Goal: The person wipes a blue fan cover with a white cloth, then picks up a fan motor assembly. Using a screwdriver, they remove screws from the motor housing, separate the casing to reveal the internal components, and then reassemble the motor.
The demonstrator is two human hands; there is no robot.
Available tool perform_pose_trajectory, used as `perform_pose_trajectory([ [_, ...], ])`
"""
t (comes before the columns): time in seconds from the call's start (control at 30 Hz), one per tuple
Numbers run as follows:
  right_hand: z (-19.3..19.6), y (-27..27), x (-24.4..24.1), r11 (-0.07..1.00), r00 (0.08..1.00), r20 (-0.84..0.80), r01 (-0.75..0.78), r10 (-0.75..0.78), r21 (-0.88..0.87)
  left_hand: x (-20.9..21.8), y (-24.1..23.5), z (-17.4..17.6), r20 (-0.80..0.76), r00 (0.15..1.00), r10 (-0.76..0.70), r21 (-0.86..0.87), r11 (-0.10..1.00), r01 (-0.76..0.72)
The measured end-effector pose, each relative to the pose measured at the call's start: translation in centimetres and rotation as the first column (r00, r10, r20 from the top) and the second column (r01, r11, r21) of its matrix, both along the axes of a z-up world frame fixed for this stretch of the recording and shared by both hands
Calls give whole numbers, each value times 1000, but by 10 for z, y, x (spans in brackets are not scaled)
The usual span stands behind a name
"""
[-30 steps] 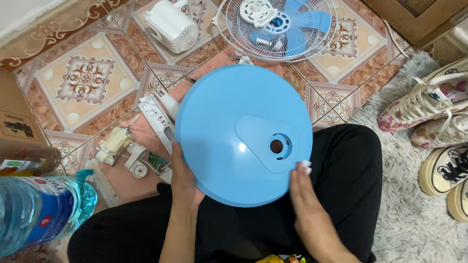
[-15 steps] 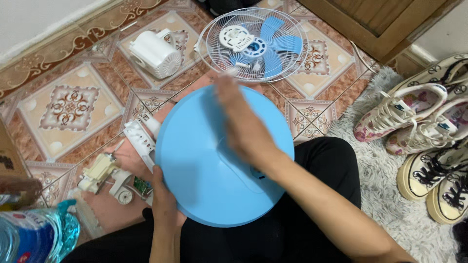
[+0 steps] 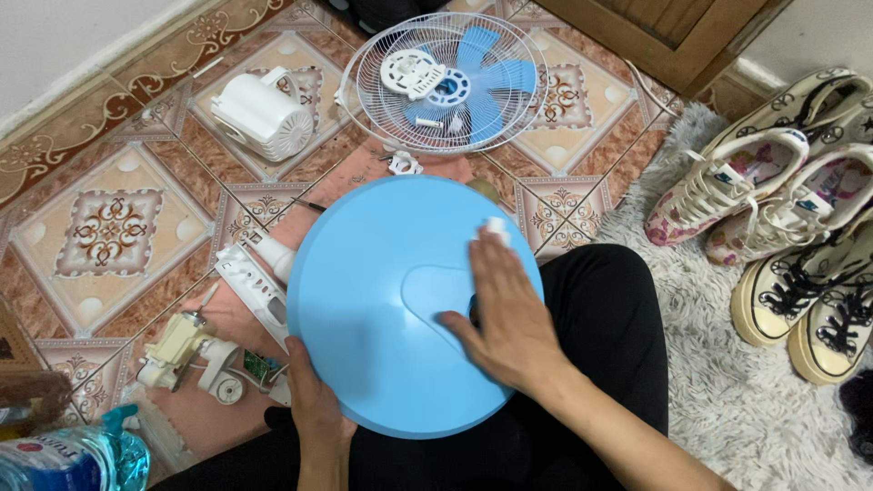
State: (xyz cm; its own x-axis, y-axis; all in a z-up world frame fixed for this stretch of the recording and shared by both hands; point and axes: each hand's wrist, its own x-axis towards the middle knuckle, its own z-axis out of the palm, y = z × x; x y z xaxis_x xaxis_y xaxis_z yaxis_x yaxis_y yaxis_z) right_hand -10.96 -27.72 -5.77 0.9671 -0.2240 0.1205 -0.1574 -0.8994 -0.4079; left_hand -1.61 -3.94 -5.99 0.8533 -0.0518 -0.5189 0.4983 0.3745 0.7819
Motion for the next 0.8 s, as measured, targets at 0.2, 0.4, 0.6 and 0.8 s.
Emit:
perform_pose_trajectory([
  [0.2, 4, -1, -60, 909, 984, -69, 178, -164, 376, 6, -4, 13, -225, 973, 52, 123, 992, -25],
  [0.4, -17, -20, -95, 673, 864, -20, 407, -503, 617, 8, 2, 12, -153, 988, 38, 91, 996, -25],
  [0.6, 21, -55, -70, -472, 763, -345, 59, -546, 879, 28, 37, -32, 91, 983, 162, -34, 987, -159],
  [0.8, 12, -62, -63, -721, 932, 25, -296, -361, 626, 42, 59, -8, 195, 937, 290, -95, 957, -276],
])
